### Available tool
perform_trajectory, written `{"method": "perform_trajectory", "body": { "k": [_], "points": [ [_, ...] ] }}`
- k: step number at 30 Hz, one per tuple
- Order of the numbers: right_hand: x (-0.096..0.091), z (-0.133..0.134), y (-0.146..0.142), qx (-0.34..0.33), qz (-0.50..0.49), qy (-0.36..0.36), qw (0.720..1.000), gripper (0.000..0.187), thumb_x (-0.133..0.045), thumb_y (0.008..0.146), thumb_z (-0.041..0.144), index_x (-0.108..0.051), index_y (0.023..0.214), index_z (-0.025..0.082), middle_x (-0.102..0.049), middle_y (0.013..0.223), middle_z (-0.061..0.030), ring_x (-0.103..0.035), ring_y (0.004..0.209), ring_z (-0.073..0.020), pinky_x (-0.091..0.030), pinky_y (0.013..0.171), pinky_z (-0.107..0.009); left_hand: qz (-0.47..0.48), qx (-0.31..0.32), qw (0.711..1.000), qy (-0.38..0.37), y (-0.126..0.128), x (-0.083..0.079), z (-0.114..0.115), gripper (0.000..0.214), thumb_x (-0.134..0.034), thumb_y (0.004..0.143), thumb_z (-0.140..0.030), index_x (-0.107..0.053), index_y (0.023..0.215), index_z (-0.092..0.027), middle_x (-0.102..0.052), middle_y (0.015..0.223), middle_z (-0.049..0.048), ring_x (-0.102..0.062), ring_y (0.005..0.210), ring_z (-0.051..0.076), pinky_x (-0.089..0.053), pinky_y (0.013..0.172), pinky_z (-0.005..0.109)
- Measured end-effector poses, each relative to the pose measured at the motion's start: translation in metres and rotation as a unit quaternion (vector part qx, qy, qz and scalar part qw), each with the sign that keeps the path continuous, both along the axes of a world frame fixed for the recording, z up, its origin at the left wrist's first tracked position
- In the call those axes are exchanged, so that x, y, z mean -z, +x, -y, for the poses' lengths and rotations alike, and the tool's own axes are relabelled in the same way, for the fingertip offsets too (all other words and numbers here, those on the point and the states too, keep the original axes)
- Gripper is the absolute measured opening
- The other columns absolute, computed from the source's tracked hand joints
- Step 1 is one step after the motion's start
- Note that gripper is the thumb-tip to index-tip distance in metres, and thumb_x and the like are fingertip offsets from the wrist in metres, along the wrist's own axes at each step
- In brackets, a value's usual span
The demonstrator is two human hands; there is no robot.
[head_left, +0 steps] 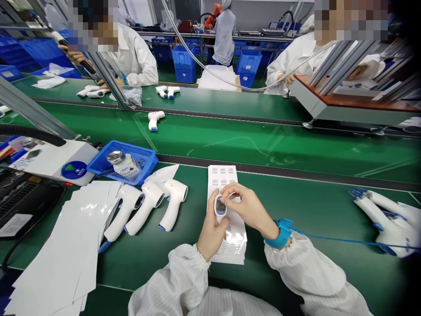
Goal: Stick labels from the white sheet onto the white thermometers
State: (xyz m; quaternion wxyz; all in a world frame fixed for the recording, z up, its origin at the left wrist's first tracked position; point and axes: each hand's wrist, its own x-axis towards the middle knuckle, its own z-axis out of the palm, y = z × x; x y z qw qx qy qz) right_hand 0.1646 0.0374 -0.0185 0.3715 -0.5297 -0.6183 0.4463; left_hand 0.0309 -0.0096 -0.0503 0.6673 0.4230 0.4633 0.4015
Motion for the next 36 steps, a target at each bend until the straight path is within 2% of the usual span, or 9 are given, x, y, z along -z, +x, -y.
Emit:
{"method": "perform_trajectory", "body": {
  "k": [3,6,8,10,20,25,33,36],
  "points": [
    [0.0007,-0.0008,0.0002,-0.003,-0.004,-0.001,1.000,0.006,-0.062,0.079,0.019,-0.063,0.073,0.021,-0.066,0.093,-0.0021,-0.062,0.088,-0.0171,-0.046,0.080,-0.031,0.038,0.000,0.999,-0.008,-0.0021,-0.0012,0.0004,0.071,-0.048,0.085,-0.016,-0.021,0.147,-0.036,-0.043,0.142,0.0087,-0.047,0.049,0.003,-0.046,0.047,0.022],
    [0.0014,-0.0016,0.0004,-0.003,-0.003,-0.002,1.000,0.006,-0.062,0.079,0.020,-0.063,0.073,0.021,-0.067,0.093,-0.0022,-0.062,0.088,-0.0174,-0.046,0.080,-0.032,0.045,-0.005,0.998,-0.042,-0.0030,-0.0026,0.0000,0.062,-0.040,0.092,-0.024,-0.019,0.149,-0.034,-0.059,0.108,0.0054,-0.046,0.047,0.005,-0.044,0.047,0.023],
    [0.0014,-0.0020,0.0004,-0.002,0.000,-0.003,1.000,0.006,-0.062,0.079,0.020,-0.063,0.073,0.022,-0.067,0.093,-0.0021,-0.062,0.088,-0.0174,-0.046,0.080,-0.032,0.035,-0.008,0.998,-0.059,-0.0027,-0.0034,-0.0007,0.059,-0.035,0.094,-0.026,-0.017,0.150,-0.033,-0.057,0.087,0.0011,-0.043,0.044,0.006,-0.043,0.046,0.023],
    [0.0010,-0.0021,0.0002,-0.003,0.002,-0.004,1.000,0.006,-0.062,0.079,0.020,-0.063,0.073,0.022,-0.067,0.093,-0.0020,-0.062,0.088,-0.0174,-0.046,0.080,-0.032,0.031,-0.009,0.998,-0.062,-0.0020,-0.0039,-0.0014,0.058,-0.032,0.095,-0.026,-0.017,0.150,-0.033,-0.054,0.080,-0.0009,-0.042,0.042,0.007,-0.042,0.045,0.022],
    [0.0007,-0.0017,-0.0016,-0.008,-0.003,0.013,1.000,0.008,-0.061,0.080,0.019,-0.063,0.072,0.021,-0.066,0.092,-0.0017,-0.062,0.088,-0.0167,-0.046,0.080,-0.031,0.028,-0.009,0.998,-0.059,-0.0019,-0.0011,-0.0010,0.058,-0.031,0.094,-0.021,-0.018,0.149,-0.034,-0.052,0.081,-0.0012,-0.043,0.044,0.007,-0.042,0.046,0.022],
    [0.0012,-0.0024,-0.0021,-0.008,-0.002,0.018,1.000,0.008,-0.061,0.080,0.018,-0.062,0.073,0.021,-0.066,0.091,-0.0021,-0.061,0.087,-0.0170,-0.046,0.080,-0.032,0.025,-0.008,0.998,-0.057,-0.0016,-0.0011,-0.0009,0.057,-0.031,0.094,-0.023,-0.019,0.149,-0.036,-0.055,0.096,0.0025,-0.043,0.046,0.007,-0.043,0.046,0.023],
    [0.0035,-0.0020,-0.0022,0.001,0.015,0.024,1.000,0.006,-0.060,0.079,0.020,-0.061,0.073,0.021,-0.066,0.090,-0.0026,-0.061,0.085,-0.0176,-0.047,0.079,-0.033,0.023,-0.015,0.997,-0.070,-0.0007,-0.0034,-0.0001,0.058,-0.038,0.093,-0.029,-0.021,0.148,-0.033,-0.055,0.092,0.0033,-0.045,0.053,0.010,-0.043,0.046,0.023],
    [0.0070,-0.0036,-0.0027,0.009,0.029,-0.008,1.000,0.003,-0.062,0.079,0.024,-0.059,0.078,0.022,-0.066,0.088,-0.0013,-0.062,0.082,-0.0173,-0.048,0.080,-0.034,0.027,-0.023,0.998,-0.056,0.0003,-0.0078,-0.0030,0.050,-0.038,0.094,-0.033,-0.029,0.143,-0.032,-0.055,0.098,0.0043,-0.049,0.060,0.012,-0.045,0.045,0.021]
  ]
}}
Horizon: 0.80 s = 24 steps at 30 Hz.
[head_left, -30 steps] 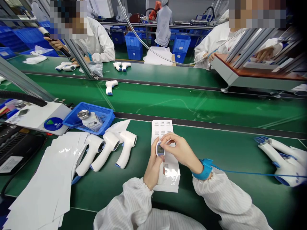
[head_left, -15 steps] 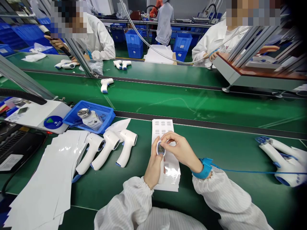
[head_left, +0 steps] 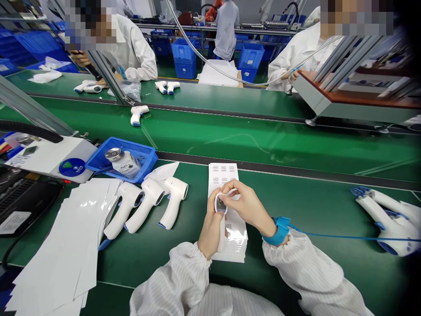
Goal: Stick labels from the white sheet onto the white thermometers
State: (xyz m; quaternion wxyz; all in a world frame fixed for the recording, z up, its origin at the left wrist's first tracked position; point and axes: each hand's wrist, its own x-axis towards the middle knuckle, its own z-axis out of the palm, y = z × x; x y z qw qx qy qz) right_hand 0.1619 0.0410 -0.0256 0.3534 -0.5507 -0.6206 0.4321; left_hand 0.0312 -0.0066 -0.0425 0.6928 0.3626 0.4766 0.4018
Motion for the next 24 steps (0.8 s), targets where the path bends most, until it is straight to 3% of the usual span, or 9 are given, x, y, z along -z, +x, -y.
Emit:
{"method": "perform_trajectory", "body": {
  "k": [4,6,9,14,20,24],
  "points": [
    [0.000,-0.004,-0.001,0.000,-0.050,-0.087,0.995,0.014,-0.065,0.077,0.030,-0.054,0.080,0.022,-0.063,0.082,0.0010,-0.060,0.072,-0.0155,-0.049,0.070,-0.032,-0.021,-0.022,1.000,-0.004,0.002,-0.009,-0.007,0.037,-0.038,0.094,-0.048,-0.042,0.126,-0.031,-0.053,0.119,0.0055,-0.055,0.076,0.015,-0.051,0.048,0.023],
    [-0.005,-0.005,-0.001,-0.009,-0.112,-0.124,0.986,0.018,-0.066,0.077,0.033,-0.052,0.081,0.022,-0.060,0.080,0.0023,-0.059,0.067,-0.0140,-0.049,0.064,-0.030,-0.032,-0.028,0.999,-0.014,0.002,-0.014,-0.009,0.033,-0.037,0.095,-0.048,-0.044,0.122,-0.031,-0.053,0.124,0.0050,-0.058,0.083,0.018,-0.055,0.054,0.026],
    [-0.014,0.000,0.001,-0.019,-0.182,-0.132,0.974,0.020,-0.063,0.082,0.039,-0.053,0.082,0.022,-0.057,0.079,0.0026,-0.058,0.069,-0.0132,-0.050,0.068,-0.029,-0.041,-0.050,0.998,0.011,0.001,-0.020,-0.009,0.027,-0.036,0.096,-0.040,-0.046,0.120,-0.032,-0.052,0.128,0.0029,-0.058,0.103,0.021,-0.056,0.072,0.031],
    [-0.021,0.015,0.002,0.001,-0.167,-0.073,0.983,0.017,-0.062,0.085,0.040,-0.059,0.085,0.023,-0.061,0.085,-0.0002,-0.060,0.078,-0.0159,-0.051,0.072,-0.031,-0.072,-0.075,0.991,0.082,-0.002,-0.030,-0.006,0.025,-0.040,0.095,-0.030,-0.049,0.118,-0.032,-0.054,0.125,0.0005,-0.053,0.114,0.020,-0.045,0.096,0.035],
    [-0.026,0.023,-0.002,0.041,-0.040,0.101,0.993,0.012,-0.066,0.084,0.028,-0.062,0.074,0.023,-0.062,0.088,-0.0037,-0.060,0.085,-0.0194,-0.049,0.076,-0.034,-0.121,-0.080,0.979,0.140,-0.002,-0.034,-0.006,0.022,-0.038,0.096,-0.026,-0.048,0.116,-0.029,-0.052,0.120,0.0018,-0.052,0.108,0.017,-0.044,0.092,0.029],
    [-0.035,0.032,-0.005,0.026,0.014,0.116,0.993,0.013,-0.062,0.086,0.026,-0.056,0.075,0.024,-0.065,0.082,-0.0017,-0.063,0.078,-0.0182,-0.049,0.072,-0.033,-0.112,-0.081,0.979,0.147,-0.002,-0.035,-0.006,0.022,-0.039,0.095,-0.024,-0.048,0.115,-0.028,-0.052,0.118,0.0020,-0.053,0.106,0.017,-0.044,0.091,0.029]
  ]
}}
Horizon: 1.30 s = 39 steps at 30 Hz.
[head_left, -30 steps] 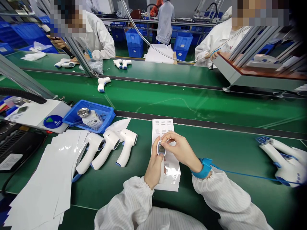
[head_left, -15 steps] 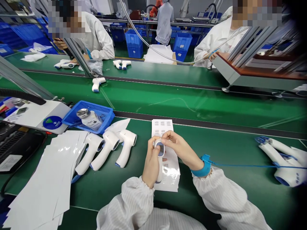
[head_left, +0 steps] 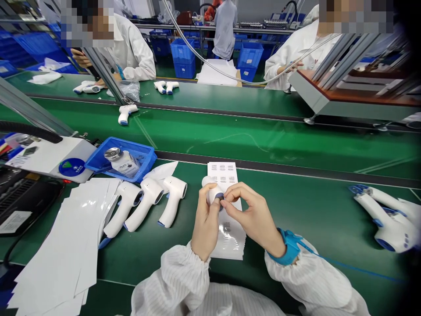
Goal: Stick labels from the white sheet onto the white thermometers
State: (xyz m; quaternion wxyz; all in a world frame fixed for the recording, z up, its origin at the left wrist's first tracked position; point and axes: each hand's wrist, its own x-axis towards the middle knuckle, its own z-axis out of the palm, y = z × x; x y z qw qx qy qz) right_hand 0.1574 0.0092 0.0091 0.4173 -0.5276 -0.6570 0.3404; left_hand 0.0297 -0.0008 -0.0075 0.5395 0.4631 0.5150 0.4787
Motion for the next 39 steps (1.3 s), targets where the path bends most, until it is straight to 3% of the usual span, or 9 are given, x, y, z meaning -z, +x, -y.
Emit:
{"method": "perform_trajectory", "body": {
  "k": [5,13,16,19,24,30,34,37,39],
  "points": [
    [-0.002,0.007,-0.001,-0.018,0.043,-0.113,0.993,0.016,-0.059,0.086,0.027,-0.049,0.099,0.027,-0.068,0.073,0.0038,-0.065,0.065,-0.0166,-0.046,0.059,-0.029,0.011,-0.006,1.000,-0.023,-0.003,-0.003,0.000,0.023,-0.039,0.095,-0.023,-0.048,0.115,-0.030,-0.053,0.117,0.0003,-0.055,0.102,0.015,-0.046,0.089,0.026],
    [-0.005,-0.009,0.002,-0.094,-0.232,-0.249,0.936,0.032,-0.070,0.076,0.037,-0.046,0.091,0.024,-0.056,0.058,0.0090,-0.056,0.047,-0.0109,-0.047,0.048,-0.024,0.184,0.028,0.971,-0.149,-0.005,-0.011,-0.002,0.027,-0.045,0.093,-0.036,-0.045,0.119,-0.031,-0.060,0.097,0.0000,-0.062,0.075,0.013,-0.051,0.067,0.027],
    [-0.004,-0.010,0.006,-0.055,-0.199,-0.211,0.955,0.028,-0.067,0.080,0.038,-0.048,0.093,0.023,-0.053,0.057,0.0086,-0.053,0.048,-0.0105,-0.046,0.049,-0.024,0.223,0.031,0.956,-0.186,-0.009,-0.012,-0.002,0.029,-0.046,0.092,-0.034,-0.044,0.122,-0.034,-0.058,0.112,0.0016,-0.064,0.085,0.016,-0.054,0.070,0.029],
    [-0.002,-0.009,0.008,-0.027,-0.144,-0.131,0.981,0.022,-0.065,0.083,0.034,-0.052,0.097,0.024,-0.062,0.084,-0.0001,-0.063,0.076,-0.0155,-0.052,0.067,-0.030,0.235,0.053,0.951,-0.193,-0.015,-0.015,-0.001,0.043,-0.053,0.088,-0.027,-0.040,0.128,-0.036,-0.056,0.119,0.0026,-0.062,0.096,0.019,-0.055,0.073,0.031],
    [-0.003,-0.009,0.003,-0.109,-0.081,-0.035,0.990,0.040,-0.072,0.079,0.030,-0.056,0.115,0.029,-0.055,0.125,-0.0062,-0.050,0.121,-0.0252,-0.040,0.104,-0.044,0.153,0.118,0.975,-0.111,-0.019,-0.019,0.003,0.073,-0.060,0.075,-0.006,-0.034,0.137,-0.036,-0.055,0.123,0.0025,-0.057,0.110,0.021,-0.050,0.092,0.036],
    [-0.001,-0.018,-0.006,-0.074,-0.197,-0.054,0.976,0.007,-0.068,0.082,0.030,-0.062,0.084,0.025,-0.061,0.100,-0.0022,-0.059,0.097,-0.0203,-0.046,0.092,-0.037,0.055,0.124,0.991,-0.005,-0.013,-0.019,0.018,0.077,-0.047,0.075,0.002,-0.033,0.142,-0.035,-0.036,0.148,0.0005,-0.030,0.141,0.025,-0.030,0.115,0.040],
    [0.012,-0.010,-0.013,0.027,-0.257,-0.103,0.960,0.016,-0.053,0.091,0.038,-0.057,0.084,0.025,-0.060,0.098,-0.0025,-0.059,0.089,-0.0178,-0.048,0.083,-0.034,0.071,0.080,0.994,-0.026,-0.011,-0.018,0.016,0.075,-0.053,0.077,-0.004,-0.033,0.142,-0.037,-0.040,0.147,0.0014,-0.044,0.132,0.026,-0.039,0.108,0.040],
    [0.024,-0.001,-0.014,-0.093,-0.227,-0.185,0.952,0.037,-0.054,0.090,0.045,-0.047,0.122,0.028,-0.060,0.109,-0.0054,-0.059,0.089,-0.0185,-0.050,0.078,-0.034,0.120,-0.029,0.991,-0.049,-0.016,-0.014,-0.003,0.076,-0.054,0.086,-0.020,-0.015,0.148,-0.039,-0.048,0.141,0.0049,-0.051,0.126,0.025,-0.040,0.106,0.042],
    [0.031,-0.012,-0.015,-0.168,-0.143,-0.211,0.952,0.045,-0.051,0.091,0.044,-0.039,0.131,0.026,-0.061,0.106,-0.0059,-0.060,0.082,-0.0180,-0.050,0.073,-0.033,0.128,-0.030,0.988,-0.077,-0.020,-0.010,-0.019,0.077,-0.052,0.090,-0.029,-0.006,0.151,-0.038,-0.048,0.143,0.0069,-0.046,0.132,0.025,-0.036,0.109,0.044]
  ]
}}
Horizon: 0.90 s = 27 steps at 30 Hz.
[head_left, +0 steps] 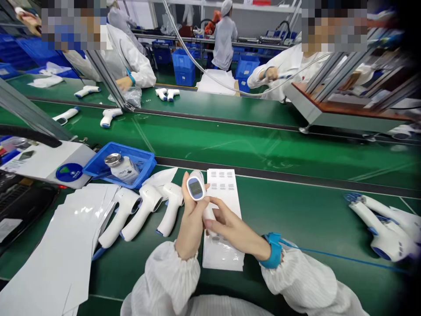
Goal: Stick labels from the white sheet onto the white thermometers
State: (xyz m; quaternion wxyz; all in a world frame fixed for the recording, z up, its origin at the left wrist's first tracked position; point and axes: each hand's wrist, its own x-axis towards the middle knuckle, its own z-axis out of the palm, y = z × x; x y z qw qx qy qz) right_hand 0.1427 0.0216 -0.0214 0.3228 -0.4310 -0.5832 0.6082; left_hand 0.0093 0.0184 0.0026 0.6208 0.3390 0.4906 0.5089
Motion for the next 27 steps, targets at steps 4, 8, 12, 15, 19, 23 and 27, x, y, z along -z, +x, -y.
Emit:
{"method": "perform_trajectory", "body": {
  "k": [4,8,12,15,19,23,27],
  "points": [
    [0.003,-0.087,-0.003,0.076,0.315,0.108,0.940,0.035,-0.039,0.096,0.035,-0.043,0.124,0.015,-0.063,0.101,-0.0093,-0.061,0.082,-0.0209,-0.048,0.075,-0.036,-0.089,0.045,0.994,-0.053,0.001,0.004,-0.014,0.084,-0.056,0.089,-0.045,0.001,0.151,-0.040,-0.025,0.157,0.0083,-0.024,0.145,0.028,-0.024,0.114,0.050],
    [0.001,-0.186,0.010,0.143,0.404,0.146,0.892,0.030,-0.050,0.092,0.032,-0.054,0.113,0.012,-0.061,0.112,-0.0139,-0.058,0.101,-0.0246,-0.046,0.085,-0.036,-0.144,0.079,0.984,-0.074,0.002,0.011,-0.004,0.071,-0.057,0.086,-0.050,-0.024,0.147,-0.038,-0.038,0.151,0.0067,-0.025,0.144,0.030,-0.020,0.116,0.053],
    [0.012,-0.200,0.056,0.210,0.488,0.162,0.832,0.039,-0.057,0.088,0.036,-0.055,0.121,0.015,-0.056,0.125,-0.0119,-0.052,0.112,-0.0233,-0.042,0.094,-0.034,-0.167,0.046,0.984,-0.040,-0.016,0.034,-0.006,0.066,-0.063,0.077,-0.053,-0.048,0.135,-0.027,-0.059,0.130,0.0104,-0.037,0.137,0.034,-0.029,0.114,0.051],
    [0.019,-0.148,0.122,0.293,0.563,0.141,0.760,0.039,-0.054,0.087,0.022,-0.052,0.126,0.015,-0.051,0.130,-0.0138,-0.046,0.119,-0.0245,-0.038,0.098,-0.035,-0.164,0.033,0.984,-0.053,-0.032,0.056,-0.017,0.065,-0.069,0.066,-0.058,-0.061,0.122,-0.024,-0.070,0.108,0.0117,-0.048,0.128,0.038,-0.037,0.109,0.054],
    [0.018,-0.050,0.227,0.441,0.651,0.039,0.616,0.040,-0.043,0.083,0.003,-0.048,0.122,-0.006,-0.047,0.122,-0.0351,-0.045,0.115,-0.0395,-0.039,0.087,-0.049,-0.147,0.030,0.986,-0.068,-0.037,0.072,-0.028,0.068,-0.074,0.055,-0.063,-0.068,0.110,-0.024,-0.073,0.089,0.0107,-0.054,0.119,0.041,-0.045,0.102,0.053],
    [0.024,0.012,0.288,0.463,0.691,-0.009,0.556,0.034,-0.043,0.079,0.000,-0.055,0.111,-0.007,-0.053,0.108,-0.0353,-0.050,0.106,-0.0409,-0.040,0.081,-0.049,-0.125,0.050,0.990,-0.039,-0.017,0.069,-0.025,0.062,-0.073,0.055,-0.063,-0.069,0.102,-0.023,-0.072,0.094,0.0101,-0.056,0.116,0.039,-0.045,0.102,0.051],
    [0.035,0.020,0.277,0.371,0.698,0.063,0.609,0.031,-0.046,0.074,-0.002,-0.061,0.099,0.007,-0.059,0.107,-0.0228,-0.052,0.099,-0.0315,-0.040,0.083,-0.042,-0.116,0.096,0.988,-0.027,0.004,0.060,-0.015,0.053,-0.069,0.065,-0.058,-0.068,0.103,-0.021,-0.070,0.101,0.0105,-0.057,0.115,0.036,-0.043,0.101,0.050]
  ]
}}
